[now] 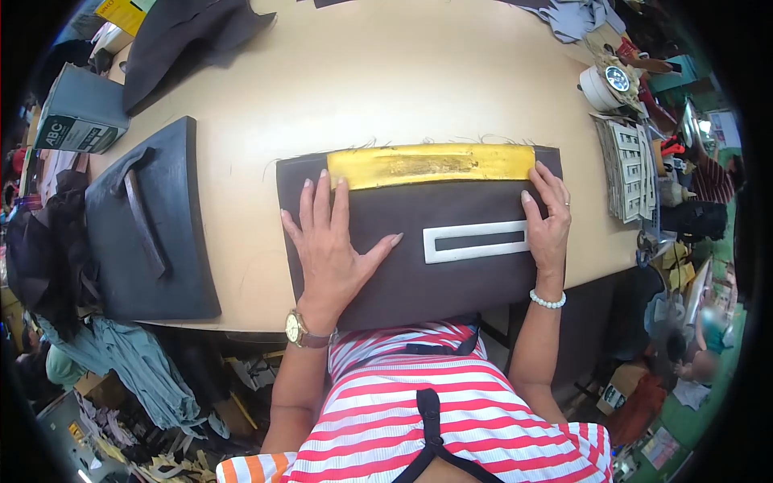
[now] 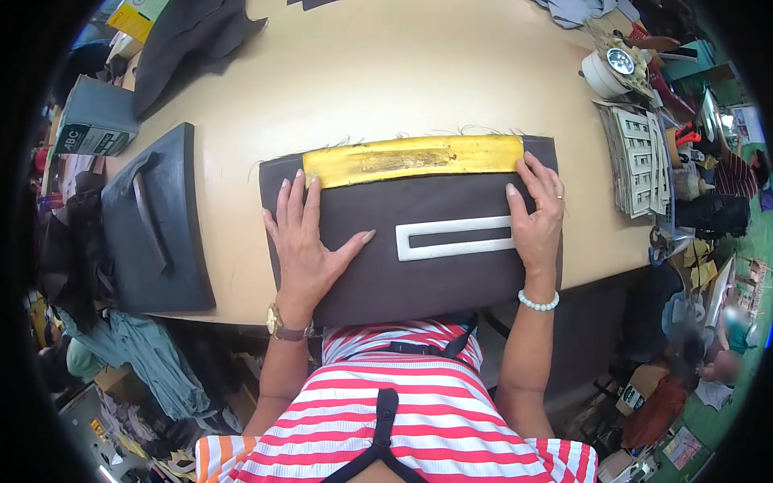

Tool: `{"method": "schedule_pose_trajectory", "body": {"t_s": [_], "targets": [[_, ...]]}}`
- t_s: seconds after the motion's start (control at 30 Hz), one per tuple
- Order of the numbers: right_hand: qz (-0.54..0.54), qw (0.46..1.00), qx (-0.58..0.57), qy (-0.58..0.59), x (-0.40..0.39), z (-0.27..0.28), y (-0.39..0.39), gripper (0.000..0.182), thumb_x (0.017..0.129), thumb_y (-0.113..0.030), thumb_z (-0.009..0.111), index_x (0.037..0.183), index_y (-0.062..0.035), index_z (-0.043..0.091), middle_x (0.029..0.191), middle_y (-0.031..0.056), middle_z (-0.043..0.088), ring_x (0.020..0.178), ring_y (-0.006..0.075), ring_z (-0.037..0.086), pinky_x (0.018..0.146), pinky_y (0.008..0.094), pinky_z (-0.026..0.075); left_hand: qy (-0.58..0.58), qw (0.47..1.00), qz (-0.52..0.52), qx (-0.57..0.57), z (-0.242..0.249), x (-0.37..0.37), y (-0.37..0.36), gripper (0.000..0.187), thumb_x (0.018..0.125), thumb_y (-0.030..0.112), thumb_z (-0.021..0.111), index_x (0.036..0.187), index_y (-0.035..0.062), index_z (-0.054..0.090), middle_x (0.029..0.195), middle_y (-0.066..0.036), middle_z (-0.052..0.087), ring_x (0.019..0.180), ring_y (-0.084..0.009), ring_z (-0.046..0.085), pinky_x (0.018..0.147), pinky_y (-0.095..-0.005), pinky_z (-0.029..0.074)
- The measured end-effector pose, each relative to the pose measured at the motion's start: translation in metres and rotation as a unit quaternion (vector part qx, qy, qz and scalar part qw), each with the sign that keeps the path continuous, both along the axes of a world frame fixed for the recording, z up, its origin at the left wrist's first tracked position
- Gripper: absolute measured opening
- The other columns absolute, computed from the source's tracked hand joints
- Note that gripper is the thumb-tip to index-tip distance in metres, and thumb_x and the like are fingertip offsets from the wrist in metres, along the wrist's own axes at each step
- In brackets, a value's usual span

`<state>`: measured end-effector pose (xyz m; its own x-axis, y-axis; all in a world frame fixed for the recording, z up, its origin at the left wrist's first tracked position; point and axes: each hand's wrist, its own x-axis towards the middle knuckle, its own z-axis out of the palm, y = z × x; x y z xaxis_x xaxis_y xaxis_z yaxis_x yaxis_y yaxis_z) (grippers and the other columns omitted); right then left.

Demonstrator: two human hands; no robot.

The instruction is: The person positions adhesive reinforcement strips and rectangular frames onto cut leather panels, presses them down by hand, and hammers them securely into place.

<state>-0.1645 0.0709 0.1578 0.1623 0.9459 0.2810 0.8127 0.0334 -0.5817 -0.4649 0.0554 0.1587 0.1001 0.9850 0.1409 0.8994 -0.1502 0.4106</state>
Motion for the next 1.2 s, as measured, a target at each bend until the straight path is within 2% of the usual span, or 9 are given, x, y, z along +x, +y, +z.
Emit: {"method": "schedule_pose_trajectory", "body": {"t_s": [0.2,0.3,0.4,0.6,0.63,0.77,1.0,1.07,1.2], "targets": [[0.007,1.0,0.003,-0.006,0.001,0.0,0.0,0.036,0.081,-0.006,0.064,0.116,-0.0024,0.064,0.126,0.0116,0.059,0.12,0.0338,0.048,0.105,0.0416,0.035,0.002,1.0,-0.001,-0.001,-0.001,0.0,0.0,0.093,0.068,0.046,0.078,0.141,0.0049,0.037,0.146,-0.018,0.033,0.137,-0.0376,0.025,0.106,-0.0629,0.016],[0.009,1.0,0.005,-0.016,0.001,-0.001,0.0,0.036,0.081,-0.007,0.064,0.117,-0.0021,0.063,0.126,0.0114,0.059,0.121,0.0339,0.047,0.105,0.0418,0.035,0.0,1.0,-0.015,0.002,0.003,0.0,0.001,0.088,0.072,0.05,0.074,0.136,-0.0006,0.041,0.145,-0.021,0.032,0.136,-0.0395,0.025,0.101,-0.0697,0.018],[0.012,0.999,0.003,-0.035,0.001,-0.001,0.001,0.034,0.084,-0.008,0.063,0.117,-0.0015,0.063,0.126,0.0129,0.059,0.118,0.0326,0.05,0.104,0.0403,0.036,0.082,0.997,-0.012,0.011,0.013,0.005,0.006,0.085,0.073,0.05,0.073,0.133,-0.0025,0.045,0.143,-0.019,0.037,0.136,-0.0362,0.028,0.105,-0.0634,0.02],[-0.04,0.995,-0.004,0.09,-0.001,0.022,-0.022,0.031,0.091,-0.009,0.056,0.119,0.0036,0.059,0.123,0.0179,0.059,0.107,0.0281,0.058,0.096,0.0342,0.043,0.114,0.991,-0.065,0.011,0.02,0.003,0.02,0.091,0.073,0.059,0.068,0.125,-0.0116,0.047,0.134,-0.022,0.046,0.131,-0.0335,0.037,0.107,-0.059,0.023],[-0.06,0.994,-0.019,0.094,-0.004,0.028,-0.03,0.033,0.09,-0.006,0.056,0.122,0.0055,0.056,0.109,0.0149,0.062,0.094,0.021,0.06,0.085,0.031,0.047,0.109,0.992,-0.069,-0.012,0.027,0.003,0.022,0.094,0.071,0.061,0.069,0.125,-0.0122,0.046,0.134,-0.023,0.046,0.13,-0.0335,0.038,0.107,-0.0584,0.024],[-0.134,0.977,-0.089,0.139,-0.013,0.035,-0.055,0.039,0.088,-0.002,0.059,0.126,0.0069,0.051,0.087,0.006,0.058,0.074,0.011,0.054,0.067,0.0259,0.048,0.106,0.988,-0.084,-0.077,0.047,0.009,0.025,0.105,0.062,0.066,0.072,0.125,-0.014,0.045,0.131,-0.023,0.046,0.128,-0.0331,0.039,0.107,-0.0568,0.026],[-0.142,0.971,-0.122,0.149,-0.024,0.036,-0.053,0.042,0.083,-0.001,0.063,0.122,0.0082,0.051,0.081,0.0069,0.061,0.07,0.011,0.056,0.062,0.0248,0.047,0.134,0.986,-0.081,-0.061,0.042,0.015,0.025,0.107,0.056,0.058,0.08,0.125,-0.0141,0.043,0.128,-0.021,0.048,0.121,-0.0317,0.046,0.102,-0.0555,0.034],[-0.134,0.955,-0.117,0.239,-0.017,0.029,-0.05,0.043,0.082,0.003,0.063,0.123,0.0085,0.051,0.084,0.0065,0.061,0.072,0.0093,0.056,0.063,0.0225,0.047,0.128,0.986,-0.084,-0.068,0.041,0.014,0.025,0.106,0.055,0.058,0.08,0.124,-0.0141,0.044,0.127,-0.021,0.048,0.121,-0.0319,0.046,0.101,-0.0558,0.035],[-0.122,0.901,-0.109,0.401,-0.013,0.034,-0.043,0.047,0.08,0.008,0.063,0.124,0.0088,0.049,0.09,0.0063,0.061,0.075,0.007,0.057,0.064,0.0186,0.046,0.11,0.987,-0.103,-0.048,0.047,0.009,0.026,0.09,0.058,0.049,0.082,0.115,-0.0126,0.051,0.119,-0.02,0.054,0.114,-0.032,0.051,0.095,-0.0462,0.042]]}}
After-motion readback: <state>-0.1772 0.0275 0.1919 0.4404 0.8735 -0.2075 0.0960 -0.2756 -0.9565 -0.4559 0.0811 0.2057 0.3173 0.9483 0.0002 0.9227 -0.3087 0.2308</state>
